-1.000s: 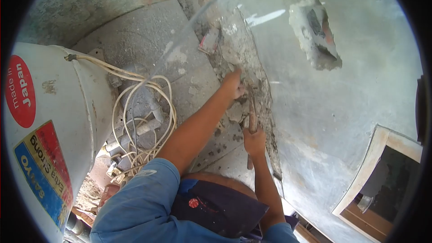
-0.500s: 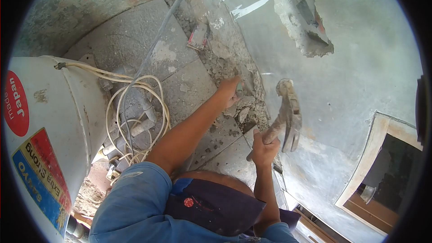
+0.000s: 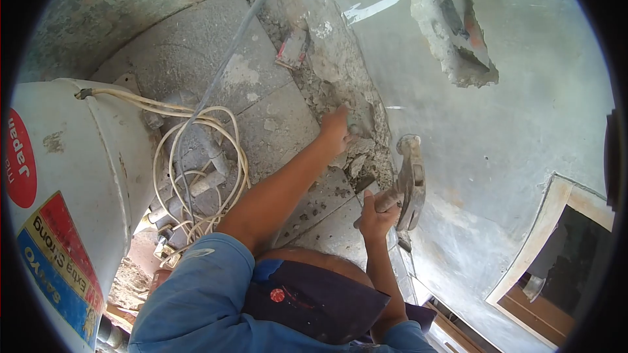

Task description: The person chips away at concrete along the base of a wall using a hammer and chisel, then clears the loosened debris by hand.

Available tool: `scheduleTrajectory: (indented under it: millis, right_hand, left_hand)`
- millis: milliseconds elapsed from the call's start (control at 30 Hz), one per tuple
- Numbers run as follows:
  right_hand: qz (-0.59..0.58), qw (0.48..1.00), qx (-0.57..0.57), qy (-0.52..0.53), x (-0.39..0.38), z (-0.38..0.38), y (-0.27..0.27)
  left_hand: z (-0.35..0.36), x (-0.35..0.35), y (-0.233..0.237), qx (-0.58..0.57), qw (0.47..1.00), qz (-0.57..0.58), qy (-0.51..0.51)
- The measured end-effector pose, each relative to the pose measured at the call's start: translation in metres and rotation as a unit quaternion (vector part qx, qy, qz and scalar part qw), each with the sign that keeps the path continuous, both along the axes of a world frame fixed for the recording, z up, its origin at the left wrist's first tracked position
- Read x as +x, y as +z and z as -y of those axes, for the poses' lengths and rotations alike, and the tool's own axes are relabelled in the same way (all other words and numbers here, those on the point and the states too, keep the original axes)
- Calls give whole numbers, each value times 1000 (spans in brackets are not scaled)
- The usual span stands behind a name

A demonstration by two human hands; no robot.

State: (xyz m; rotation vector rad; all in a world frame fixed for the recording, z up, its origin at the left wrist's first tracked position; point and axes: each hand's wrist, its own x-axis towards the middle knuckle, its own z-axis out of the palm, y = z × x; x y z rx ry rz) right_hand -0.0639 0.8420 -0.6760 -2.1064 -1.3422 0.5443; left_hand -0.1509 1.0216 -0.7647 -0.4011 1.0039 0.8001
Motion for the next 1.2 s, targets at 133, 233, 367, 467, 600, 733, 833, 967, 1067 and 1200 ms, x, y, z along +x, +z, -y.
scheduleTrajectory:
  millis: [133, 233, 367, 467, 600, 733, 833, 967, 1067, 1200]
  right_hand:
    - [-114, 989, 60, -75, -19, -15, 34]
    - [-67, 993, 93, 6, -2, -13, 29]
    - [0, 996, 75, 49, 0, -7, 32]
    - [63, 992, 59, 94, 1, -4, 35]
    - [-3, 999, 29, 45, -6, -5, 44]
    - [-55, 991, 106, 64, -19, -18, 74]
    - [-122, 983, 132, 25, -22, -20, 84]
    - [111, 984, 84, 112, -12, -21, 47]
    - [-20, 999, 34, 1, -21, -11, 44]
    - [-150, 985, 85, -28, -14, -14, 45]
  left_hand:
    - [27, -8, -35, 117, 987, 41, -104]
    - [21, -7, -9, 149, 975, 3, -162]
    - [13, 3, -14, 61, 993, 15, -101]
    - [33, -9, -21, 43, 994, -18, -99]
    - [40, -13, -15, 134, 971, -34, -192]
    - [14, 6, -17, 90, 988, 9, -129]
    - [6, 14, -20, 90, 991, 61, -83]
    - [-2, 16, -16, 37, 997, 59, -21]
    - [14, 5, -23, -9, 999, 16, -35]
    - [36, -8, 4, 86, 976, -48, -192]
